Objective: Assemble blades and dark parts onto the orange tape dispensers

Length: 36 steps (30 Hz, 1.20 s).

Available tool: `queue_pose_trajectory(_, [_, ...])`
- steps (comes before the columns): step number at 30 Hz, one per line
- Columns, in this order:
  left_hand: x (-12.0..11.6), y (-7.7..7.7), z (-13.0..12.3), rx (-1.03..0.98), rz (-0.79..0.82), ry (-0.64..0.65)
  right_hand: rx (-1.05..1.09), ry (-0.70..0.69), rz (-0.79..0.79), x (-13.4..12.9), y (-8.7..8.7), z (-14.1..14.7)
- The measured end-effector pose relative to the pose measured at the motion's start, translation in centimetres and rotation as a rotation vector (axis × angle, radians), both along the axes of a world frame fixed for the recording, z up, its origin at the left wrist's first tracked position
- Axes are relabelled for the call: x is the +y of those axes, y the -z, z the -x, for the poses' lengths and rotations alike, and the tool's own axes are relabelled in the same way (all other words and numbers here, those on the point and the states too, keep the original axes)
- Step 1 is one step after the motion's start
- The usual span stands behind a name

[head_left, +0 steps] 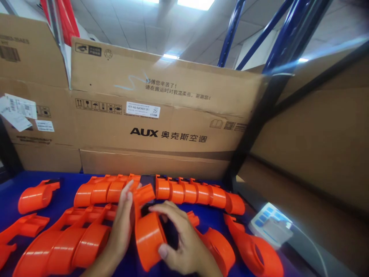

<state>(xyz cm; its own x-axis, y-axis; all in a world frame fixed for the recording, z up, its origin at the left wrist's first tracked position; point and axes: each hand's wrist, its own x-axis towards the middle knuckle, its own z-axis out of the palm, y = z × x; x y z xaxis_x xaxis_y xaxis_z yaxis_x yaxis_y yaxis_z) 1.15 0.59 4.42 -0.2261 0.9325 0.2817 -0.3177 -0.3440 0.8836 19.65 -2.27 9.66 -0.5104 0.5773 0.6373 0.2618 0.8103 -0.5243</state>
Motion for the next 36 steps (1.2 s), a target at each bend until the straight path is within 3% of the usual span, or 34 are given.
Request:
queue_pose_trajectory(4, [-1.4, -0.1, 0.5, 0.448, -0.298, -0.010, 0.089, 0.238, -0.081, 0.6, 0.8, -0.3])
queue_pose_trajectory(8, [-2.8, -1.3, 1.1, 0.946, -0.504, -0.018, 0.095, 0.283, -0.163, 1.1, 1.2, -0.5])
queue_pose_trajectory(14, [-4.0, -4.7, 3.2, 1.009, -0.458, 0.008, 0.029, 0.188, -0.157, 1.4, 0.8, -0.7])
queue_pose_trajectory(16, [-3.6, -6.2, 5.6, 0.995, -0.438, -0.032, 0.040, 0.172, -0.124, 1.5, 0.7, -0.7])
queue_pose_trajectory(19, [-1.6, -8.4, 11.4, 1.075, -0.394, -0.170, 0.074, 0.183, -0.091, 1.6, 0.6, -0.6])
queue_pose_trajectory(23, [1.9, -10.6, 20.5, 1.369, -0.227, -0.339, 0.101, 0.193, -0.076, 1.6, 0.7, -0.3])
queue_pose_trajectory(24, [2.5, -10.8, 22.4, 1.444, -0.173, -0.333, 0.108, 0.190, -0.074, 1.6, 0.7, -0.3])
queue_pose_trajectory(28, [3.2, -10.1, 26.4, 1.595, -0.063, -0.287, 0.171, 0.184, -0.030, 1.8, 0.9, -0.2])
queue_pose_trajectory(32, [3.1, -7.7, 26.6, 1.704, 0.066, -0.181, 0.231, 0.185, 0.013, 1.8, 0.8, -0.2])
queue_pose_trajectory(36, [4.1, -5.8, 26.5, 1.679, 0.050, -0.145, 0.266, 0.187, 0.036, 1.5, 0.5, -0.2])
